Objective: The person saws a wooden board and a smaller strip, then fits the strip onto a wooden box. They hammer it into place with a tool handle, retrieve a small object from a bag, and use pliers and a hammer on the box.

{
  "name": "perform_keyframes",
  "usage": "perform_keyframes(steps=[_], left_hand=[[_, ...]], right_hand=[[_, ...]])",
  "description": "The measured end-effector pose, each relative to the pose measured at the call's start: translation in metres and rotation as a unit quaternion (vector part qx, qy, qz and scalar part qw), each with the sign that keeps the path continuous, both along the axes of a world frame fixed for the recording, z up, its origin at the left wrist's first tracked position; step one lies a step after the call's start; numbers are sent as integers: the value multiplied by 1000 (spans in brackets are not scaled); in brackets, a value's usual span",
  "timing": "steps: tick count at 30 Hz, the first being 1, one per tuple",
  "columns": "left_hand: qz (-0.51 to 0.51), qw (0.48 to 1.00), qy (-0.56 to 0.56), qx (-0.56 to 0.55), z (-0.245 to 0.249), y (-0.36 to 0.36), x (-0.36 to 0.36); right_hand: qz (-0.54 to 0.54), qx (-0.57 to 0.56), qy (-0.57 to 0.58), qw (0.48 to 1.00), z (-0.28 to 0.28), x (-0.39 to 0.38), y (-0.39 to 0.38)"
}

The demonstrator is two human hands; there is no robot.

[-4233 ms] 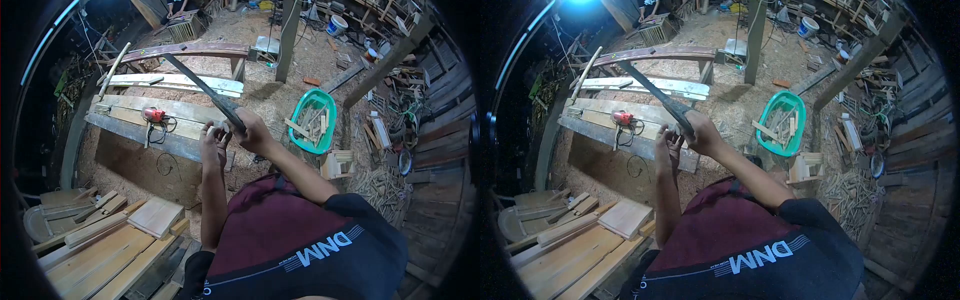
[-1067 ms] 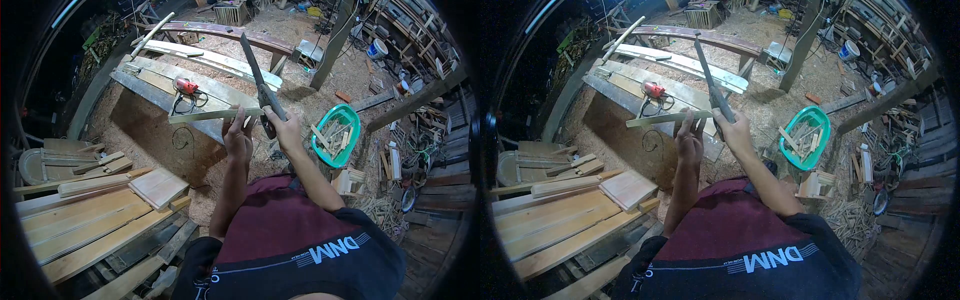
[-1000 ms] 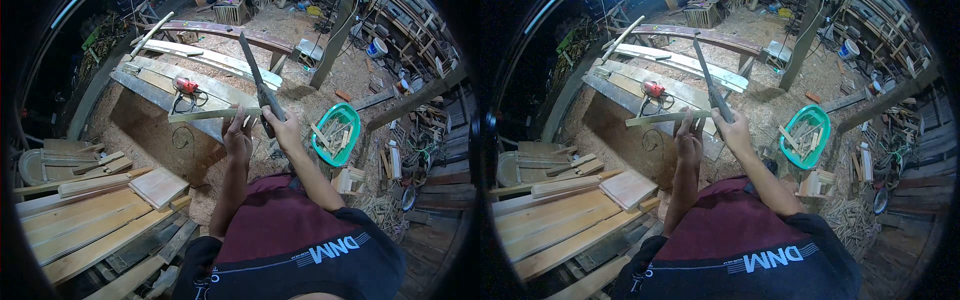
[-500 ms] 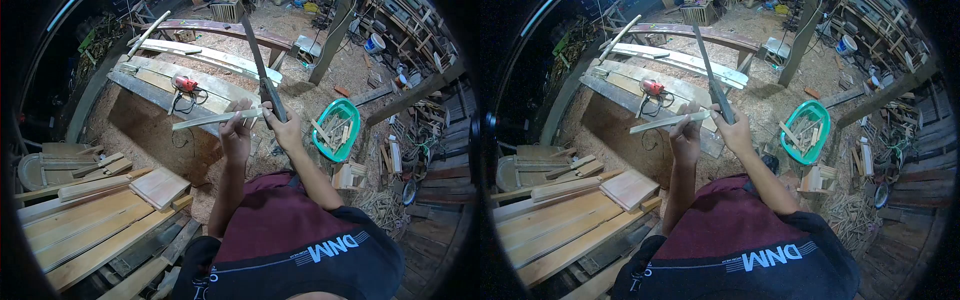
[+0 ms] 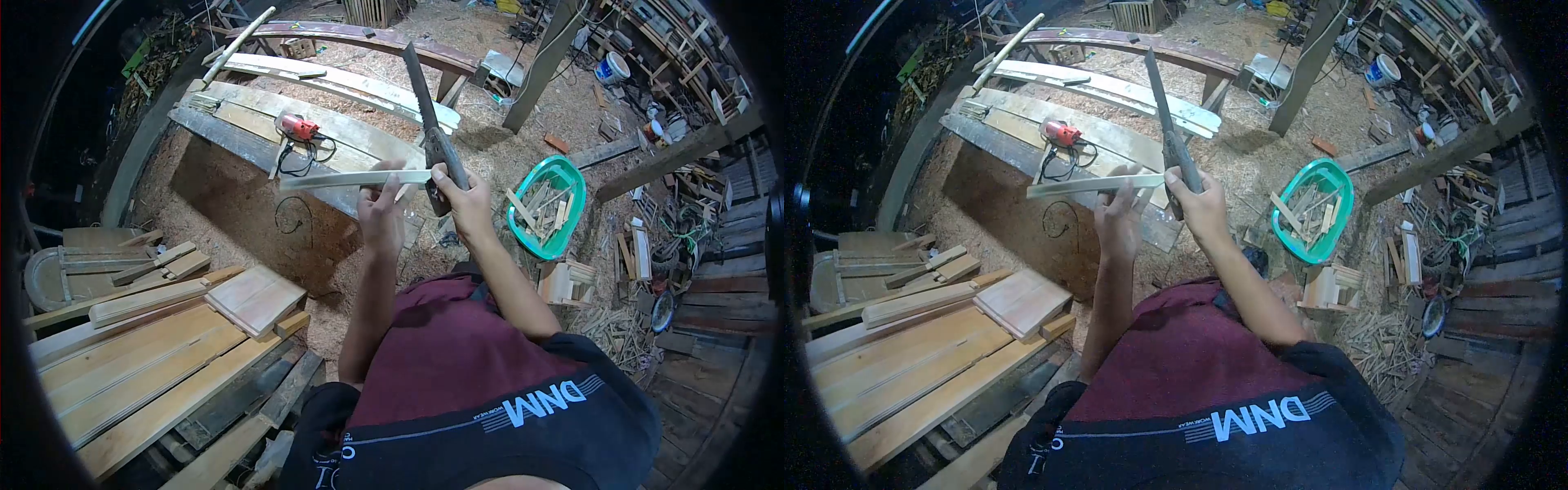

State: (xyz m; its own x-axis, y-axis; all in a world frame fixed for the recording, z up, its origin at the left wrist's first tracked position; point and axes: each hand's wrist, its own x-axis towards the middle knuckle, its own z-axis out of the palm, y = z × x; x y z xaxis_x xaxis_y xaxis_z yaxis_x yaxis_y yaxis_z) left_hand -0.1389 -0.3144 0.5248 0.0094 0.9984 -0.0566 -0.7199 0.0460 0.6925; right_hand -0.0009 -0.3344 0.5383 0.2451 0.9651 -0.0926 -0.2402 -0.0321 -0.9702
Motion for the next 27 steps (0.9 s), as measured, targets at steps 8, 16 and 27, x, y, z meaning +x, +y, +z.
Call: perform_keyframes(steps=[8, 16, 27], left_hand=[[33, 989, 94, -107, -84, 19, 19], [7, 944, 301, -137, -214, 71, 33], [36, 918, 340, -203, -453, 203, 72]], right_hand=[[-18, -43, -125, 991, -61, 24, 4], [14, -86, -150, 985, -139, 79, 2], [94, -213, -205, 951, -347, 139, 61]])
